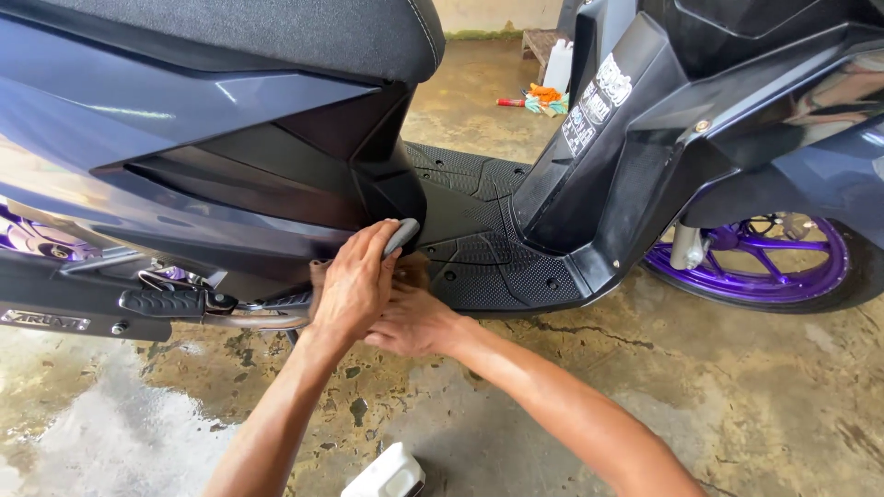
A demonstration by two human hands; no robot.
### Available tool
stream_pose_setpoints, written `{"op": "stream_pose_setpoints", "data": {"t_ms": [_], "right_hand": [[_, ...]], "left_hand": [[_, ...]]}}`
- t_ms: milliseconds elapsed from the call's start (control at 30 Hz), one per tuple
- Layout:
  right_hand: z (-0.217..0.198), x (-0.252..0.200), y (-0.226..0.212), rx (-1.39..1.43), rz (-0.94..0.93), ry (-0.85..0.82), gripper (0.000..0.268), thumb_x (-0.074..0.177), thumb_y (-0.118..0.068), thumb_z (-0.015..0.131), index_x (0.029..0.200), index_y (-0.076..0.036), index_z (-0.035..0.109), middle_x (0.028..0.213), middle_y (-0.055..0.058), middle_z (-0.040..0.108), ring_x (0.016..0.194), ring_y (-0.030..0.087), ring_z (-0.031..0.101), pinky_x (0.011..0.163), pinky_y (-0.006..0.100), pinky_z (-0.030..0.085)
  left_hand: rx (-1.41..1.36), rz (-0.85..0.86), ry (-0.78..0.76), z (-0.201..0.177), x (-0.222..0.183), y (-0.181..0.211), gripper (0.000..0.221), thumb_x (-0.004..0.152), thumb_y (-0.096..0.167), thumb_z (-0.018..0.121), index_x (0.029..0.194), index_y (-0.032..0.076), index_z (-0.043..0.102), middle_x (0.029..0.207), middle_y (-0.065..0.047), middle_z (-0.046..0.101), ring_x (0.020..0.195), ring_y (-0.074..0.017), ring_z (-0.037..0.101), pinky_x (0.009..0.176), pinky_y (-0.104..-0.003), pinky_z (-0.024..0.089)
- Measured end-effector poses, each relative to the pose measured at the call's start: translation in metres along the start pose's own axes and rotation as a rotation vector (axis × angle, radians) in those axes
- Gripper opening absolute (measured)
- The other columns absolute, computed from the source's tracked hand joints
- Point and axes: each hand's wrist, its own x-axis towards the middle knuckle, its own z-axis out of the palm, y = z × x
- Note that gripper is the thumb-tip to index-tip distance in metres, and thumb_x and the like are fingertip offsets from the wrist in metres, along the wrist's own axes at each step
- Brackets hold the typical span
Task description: The person wipes the floorboard and side panels of a dark blue scooter using a brown cloth. They move from the footrest area to the rear side panel and then back to the front, rubbing the surfaces to remove dirt.
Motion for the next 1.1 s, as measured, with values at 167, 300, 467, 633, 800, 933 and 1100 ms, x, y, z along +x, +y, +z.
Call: {"op": "stream_pose_setpoints", "data": {"t_ms": [167, 300, 467, 633, 800, 933, 1100], "right_hand": [[-0.068, -0.035, 0.027, 0.055, 0.135, -0.123, 0.041, 0.101, -0.044, 0.053, 0.111, -0.007, 0.068, 0.117, 0.018, 0.064, 0.120, 0.038, 0.059, 0.107, 0.050, 0.045], [-0.129, -0.086, 0.051, -0.053, 0.596, -0.430, 0.069, 0.103, -0.054, 0.040, 0.145, -0.001, 0.054, 0.159, 0.019, 0.042, 0.147, 0.041, 0.035, 0.122, 0.051, 0.029], [-0.153, -0.170, 0.067, -0.198, 0.820, -0.494, 0.070, 0.105, -0.061, 0.034, 0.159, -0.017, 0.039, 0.165, 0.007, 0.034, 0.149, 0.042, 0.029, 0.118, 0.054, 0.031], [-0.186, -0.198, 0.049, -0.261, 0.766, -0.555, 0.087, 0.094, -0.077, 0.039, 0.158, -0.019, 0.039, 0.164, 0.005, 0.036, 0.146, 0.045, 0.033, 0.112, 0.057, 0.040], [-0.194, -0.218, 0.059, -0.355, 0.534, -0.456, 0.059, 0.102, -0.053, 0.048, 0.148, -0.017, 0.052, 0.152, 0.006, 0.052, 0.135, 0.043, 0.049, 0.106, 0.054, 0.046], [-0.174, -0.208, 0.061, -0.395, 0.650, -0.454, 0.060, 0.103, -0.053, 0.045, 0.148, -0.015, 0.053, 0.154, 0.004, 0.051, 0.140, 0.039, 0.046, 0.109, 0.051, 0.042], [-0.177, -0.209, 0.052, -0.248, 0.721, -0.413, 0.063, 0.104, -0.053, 0.042, 0.153, -0.014, 0.048, 0.156, 0.008, 0.046, 0.144, 0.046, 0.036, 0.113, 0.062, 0.035]], "left_hand": [[0.180, 0.140, 0.002, 0.035, -0.016, -0.003, 0.044, 0.099, 0.026, 0.060, 0.141, 0.012, 0.056, 0.131, -0.011, 0.064, 0.125, -0.0307, 0.060, 0.111, -0.043, 0.046], [0.387, 0.333, -0.120, 0.060, -0.034, 0.003, 0.047, 0.095, 0.019, 0.055, 0.142, 0.011, 0.054, 0.139, -0.015, 0.062, 0.135, -0.0318, 0.054, 0.121, -0.047, 0.033], [0.299, 0.204, -0.286, 0.108, -0.048, 0.011, 0.046, 0.093, 0.027, 0.058, 0.133, 0.004, 0.058, 0.147, -0.018, 0.058, 0.142, -0.0336, 0.048, 0.124, -0.048, 0.026], [0.230, 0.108, -0.376, 0.125, -0.039, 0.034, 0.051, 0.096, 0.035, 0.056, 0.140, 0.008, 0.056, 0.148, -0.017, 0.056, 0.143, -0.0339, 0.046, 0.119, -0.049, 0.031], [0.264, -0.023, -0.407, 0.160, -0.011, 0.058, 0.051, 0.092, 0.048, 0.061, 0.138, 0.026, 0.059, 0.132, -0.009, 0.057, 0.127, -0.0308, 0.045, 0.105, -0.044, 0.036], [0.099, -0.106, -0.366, 0.197, 0.017, 0.078, 0.042, 0.094, 0.045, 0.062, 0.130, 0.025, 0.067, 0.122, -0.007, 0.062, 0.122, -0.0288, 0.051, 0.098, -0.040, 0.042], [-0.691, -0.812, 0.058, 0.207, 0.076, 0.138, 0.052, 0.108, 0.037, 0.045, 0.151, 0.007, 0.052, 0.133, -0.035, 0.062, 0.123, -0.0508, 0.060, 0.100, -0.056, 0.052]]}}
